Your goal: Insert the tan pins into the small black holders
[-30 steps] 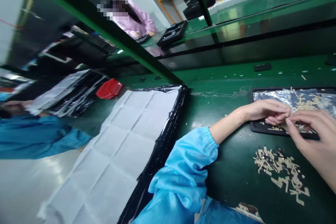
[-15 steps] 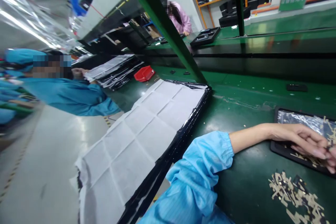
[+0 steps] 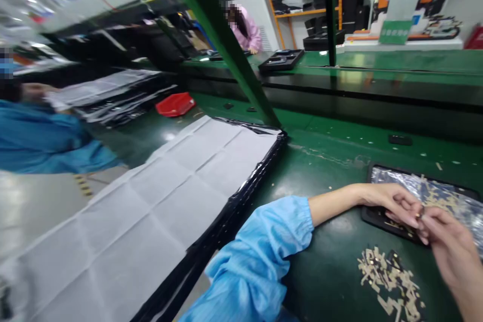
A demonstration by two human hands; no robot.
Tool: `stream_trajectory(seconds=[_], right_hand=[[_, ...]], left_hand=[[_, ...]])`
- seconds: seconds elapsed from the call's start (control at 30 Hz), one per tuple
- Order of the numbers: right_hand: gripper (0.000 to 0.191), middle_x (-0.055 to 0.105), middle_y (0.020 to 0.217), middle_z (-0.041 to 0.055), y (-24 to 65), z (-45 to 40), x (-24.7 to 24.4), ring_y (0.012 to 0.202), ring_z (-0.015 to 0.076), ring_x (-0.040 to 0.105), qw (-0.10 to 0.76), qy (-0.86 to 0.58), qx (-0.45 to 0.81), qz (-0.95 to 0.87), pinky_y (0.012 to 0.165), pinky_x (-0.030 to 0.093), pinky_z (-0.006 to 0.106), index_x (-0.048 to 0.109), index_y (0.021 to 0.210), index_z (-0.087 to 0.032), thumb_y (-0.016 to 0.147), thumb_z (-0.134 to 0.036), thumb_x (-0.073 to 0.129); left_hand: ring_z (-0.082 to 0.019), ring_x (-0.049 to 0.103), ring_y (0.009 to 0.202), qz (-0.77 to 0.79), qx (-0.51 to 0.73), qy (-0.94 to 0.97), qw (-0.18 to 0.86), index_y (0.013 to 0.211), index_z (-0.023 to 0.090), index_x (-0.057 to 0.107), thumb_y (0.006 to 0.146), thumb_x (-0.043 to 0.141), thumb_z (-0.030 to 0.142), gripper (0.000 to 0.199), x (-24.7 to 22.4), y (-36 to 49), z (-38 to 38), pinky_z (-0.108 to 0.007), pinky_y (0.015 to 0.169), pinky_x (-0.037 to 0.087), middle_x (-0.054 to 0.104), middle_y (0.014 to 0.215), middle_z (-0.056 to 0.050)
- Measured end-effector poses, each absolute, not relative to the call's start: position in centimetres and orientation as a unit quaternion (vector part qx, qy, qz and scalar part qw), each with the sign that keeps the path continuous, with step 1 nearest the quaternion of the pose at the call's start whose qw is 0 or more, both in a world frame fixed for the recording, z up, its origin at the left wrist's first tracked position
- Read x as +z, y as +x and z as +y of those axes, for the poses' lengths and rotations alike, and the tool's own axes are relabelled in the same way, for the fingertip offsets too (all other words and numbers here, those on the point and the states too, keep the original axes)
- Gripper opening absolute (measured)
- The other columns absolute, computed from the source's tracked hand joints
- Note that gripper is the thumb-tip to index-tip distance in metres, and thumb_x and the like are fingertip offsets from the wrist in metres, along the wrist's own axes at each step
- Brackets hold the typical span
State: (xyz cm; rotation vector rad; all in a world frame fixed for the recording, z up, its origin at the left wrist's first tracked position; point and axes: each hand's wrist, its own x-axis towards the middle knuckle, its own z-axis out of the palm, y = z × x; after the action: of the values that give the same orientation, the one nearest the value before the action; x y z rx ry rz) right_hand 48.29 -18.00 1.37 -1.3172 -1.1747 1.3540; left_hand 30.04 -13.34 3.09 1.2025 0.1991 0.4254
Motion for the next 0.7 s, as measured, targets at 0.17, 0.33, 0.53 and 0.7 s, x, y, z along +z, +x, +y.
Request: stream_trajectory(seconds=[0.17,0.33,0.53,0.7], right_hand=[[0.024,0.049,0.053,0.0040,47.2,-18.4,2.9,0.046,0.0150,0.045,0.440,-0.472,0.609,-0.461,0.038,0.035,0.029,0.062,0.058,-0.024,0.054,-0.041,0.078],[0.024,0.052,0.055,0.0001,46.5,-19.1,3.4,0.048,0.0101,0.044,0.467,-0.416,0.660,-0.417,0.041,0.034,0.021,0.059,0.064,-0.019,0.060,-0.034,0.078],[0.030,0.054,0.053,-0.0018,45.5,-18.6,3.6,0.044,0.0073,0.041,0.489,-0.390,0.677,-0.388,0.040,0.030,0.019,0.056,0.062,-0.018,0.058,-0.037,0.079],[0.032,0.053,0.049,-0.0023,44.9,-18.6,3.8,0.041,0.0062,0.040,0.492,-0.390,0.678,-0.382,0.039,0.029,0.018,0.054,0.060,-0.017,0.056,-0.037,0.078]], left_hand=[[-0.007,0.036,0.045,0.110,0.202,0.564,0.793,0.064,0.013,0.057,0.060,0.079,0.038,0.034,3.9,29.3,-13.7,-0.021,0.046,0.026,0.043,0.049,0.004],[-0.006,0.039,0.044,0.135,0.217,0.517,0.817,0.067,0.012,0.055,0.062,0.077,0.040,0.036,3.9,28.9,-14.1,-0.021,0.048,0.029,0.046,0.049,0.003],[-0.008,0.044,0.045,0.185,0.336,0.492,0.782,0.069,0.015,0.049,0.065,0.073,0.044,0.038,4.9,29.4,-14.6,-0.022,0.049,0.035,0.051,0.051,0.003],[-0.012,0.052,0.063,0.262,0.486,0.647,0.525,0.074,0.017,0.057,0.080,0.062,0.037,0.021,10.9,27.7,-18.3,-0.026,0.061,0.044,0.057,0.068,-0.001]])
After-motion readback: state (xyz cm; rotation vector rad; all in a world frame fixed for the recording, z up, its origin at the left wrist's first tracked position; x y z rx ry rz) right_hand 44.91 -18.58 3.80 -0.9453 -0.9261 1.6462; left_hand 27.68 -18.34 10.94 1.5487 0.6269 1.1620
